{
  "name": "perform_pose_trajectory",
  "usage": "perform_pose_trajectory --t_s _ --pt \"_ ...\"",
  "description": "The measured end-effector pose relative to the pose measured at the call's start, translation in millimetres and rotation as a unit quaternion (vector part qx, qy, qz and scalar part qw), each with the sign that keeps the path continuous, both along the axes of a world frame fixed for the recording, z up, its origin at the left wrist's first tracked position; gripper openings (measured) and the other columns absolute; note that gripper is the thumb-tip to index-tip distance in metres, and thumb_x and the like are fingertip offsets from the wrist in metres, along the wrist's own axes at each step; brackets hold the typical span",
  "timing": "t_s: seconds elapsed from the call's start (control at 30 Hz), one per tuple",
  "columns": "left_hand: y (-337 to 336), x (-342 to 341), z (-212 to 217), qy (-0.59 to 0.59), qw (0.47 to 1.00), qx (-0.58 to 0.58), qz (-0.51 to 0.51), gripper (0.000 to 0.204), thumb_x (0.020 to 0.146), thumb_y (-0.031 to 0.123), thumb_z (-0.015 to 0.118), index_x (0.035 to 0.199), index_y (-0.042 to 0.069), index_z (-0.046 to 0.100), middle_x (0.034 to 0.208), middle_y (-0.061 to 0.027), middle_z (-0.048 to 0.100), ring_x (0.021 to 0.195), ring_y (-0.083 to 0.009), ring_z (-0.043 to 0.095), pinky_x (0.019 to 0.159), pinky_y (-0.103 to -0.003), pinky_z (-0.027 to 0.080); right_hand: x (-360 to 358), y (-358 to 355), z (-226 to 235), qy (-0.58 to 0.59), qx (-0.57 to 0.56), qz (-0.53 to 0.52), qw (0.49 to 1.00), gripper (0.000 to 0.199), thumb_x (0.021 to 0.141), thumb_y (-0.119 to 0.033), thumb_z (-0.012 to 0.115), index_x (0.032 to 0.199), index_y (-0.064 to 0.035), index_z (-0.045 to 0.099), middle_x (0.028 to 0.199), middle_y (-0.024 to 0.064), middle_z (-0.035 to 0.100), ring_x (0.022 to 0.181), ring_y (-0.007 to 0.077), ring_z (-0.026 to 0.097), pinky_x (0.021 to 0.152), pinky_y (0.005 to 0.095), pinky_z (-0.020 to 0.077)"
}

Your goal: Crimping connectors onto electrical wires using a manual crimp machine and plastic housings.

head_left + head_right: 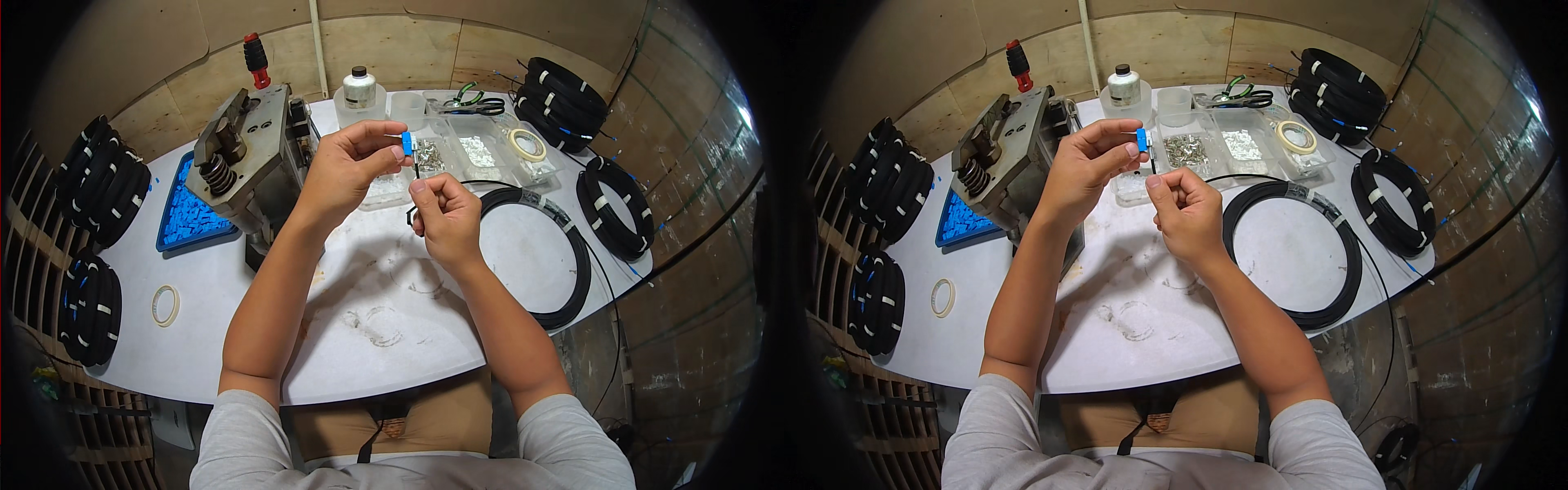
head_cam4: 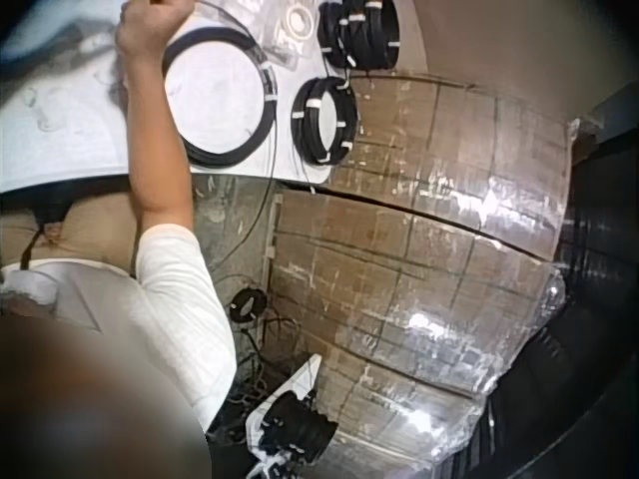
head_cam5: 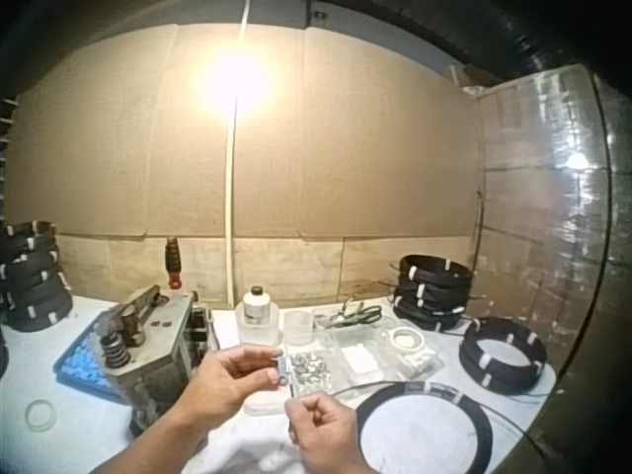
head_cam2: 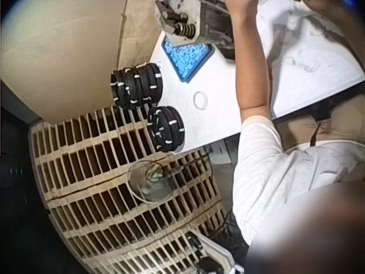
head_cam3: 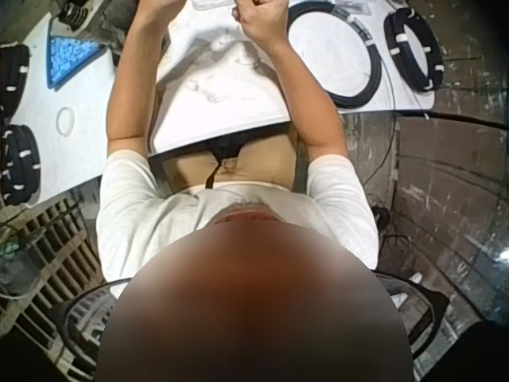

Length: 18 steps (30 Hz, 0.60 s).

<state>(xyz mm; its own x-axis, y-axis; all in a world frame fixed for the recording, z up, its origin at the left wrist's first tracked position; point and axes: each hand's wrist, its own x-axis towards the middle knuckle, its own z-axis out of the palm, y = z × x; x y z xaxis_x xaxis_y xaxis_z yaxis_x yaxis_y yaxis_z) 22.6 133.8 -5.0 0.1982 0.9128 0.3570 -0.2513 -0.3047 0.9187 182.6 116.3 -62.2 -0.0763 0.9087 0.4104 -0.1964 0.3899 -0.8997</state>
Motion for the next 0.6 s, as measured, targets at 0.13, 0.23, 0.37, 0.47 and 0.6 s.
perform_pose_trajectory --t_s 0.13,0.23,0.37,0.47,0.6 --pt "-0.7 0.0 0.4 -0.004 1.000 0.009 0.002 0.029 0.087 0.004 0.065 0.115 -0.003 0.062 0.098 -0.0108 0.068 0.088 -0.0148 0.066 0.082 -0.027 0.053 -0.1 -0.5 0.1 0.003 0.004 0.002 1.000 0.022 0.093 -0.023 0.064 0.082 -0.0049 0.060 0.055 -0.0055 0.053 0.046 0.0006 0.046 0.044 0.0182 0.0371" --pt "-0.3 0.4 0.3 -0.002 1.000 0.010 0.004 0.029 0.087 0.004 0.065 0.115 -0.003 0.062 0.098 -0.0108 0.068 0.088 -0.0146 0.066 0.082 -0.027 0.053 0.1 -0.6 0.3 0.001 0.000 0.002 1.000 0.021 0.093 -0.023 0.063 0.083 -0.0048 0.060 0.056 -0.0054 0.053 0.046 0.0006 0.046 0.045 0.0180 0.0370" --pt "-0.6 0.4 0.8 0.000 1.000 0.007 0.006 0.029 0.087 0.004 0.065 0.115 -0.003 0.061 0.098 -0.0107 0.068 0.088 -0.0142 0.065 0.082 -0.027 0.053 -0.5 -1.0 0.2 0.003 0.003 0.003 1.000 0.021 0.094 -0.023 0.063 0.083 -0.0046 0.060 0.056 -0.0053 0.053 0.046 0.0006 0.046 0.045 0.0178 0.0367" --pt "-1.2 0.3 0.7 -0.002 1.000 0.010 0.007 0.029 0.087 0.005 0.065 0.115 -0.003 0.061 0.098 -0.0106 0.068 0.088 -0.0141 0.065 0.082 -0.027 0.053 -0.8 -0.2 -0.6 0.002 0.002 0.003 1.000 0.021 0.094 -0.023 0.063 0.083 -0.0047 0.060 0.056 -0.0053 0.053 0.047 0.0007 0.046 0.045 0.0178 0.0367" --pt "-1.0 0.9 1.4 0.001 1.000 0.012 0.009 0.029 0.087 0.005 0.065 0.115 -0.003 0.061 0.097 -0.0104 0.068 0.088 -0.0138 0.065 0.082 -0.027 0.053 -0.5 0.2 -1.0 0.002 0.007 0.001 1.000 0.021 0.094 -0.023 0.063 0.085 -0.0045 0.061 0.056 -0.0053 0.053 0.047 0.0007 0.047 0.046 0.0179 0.0371"
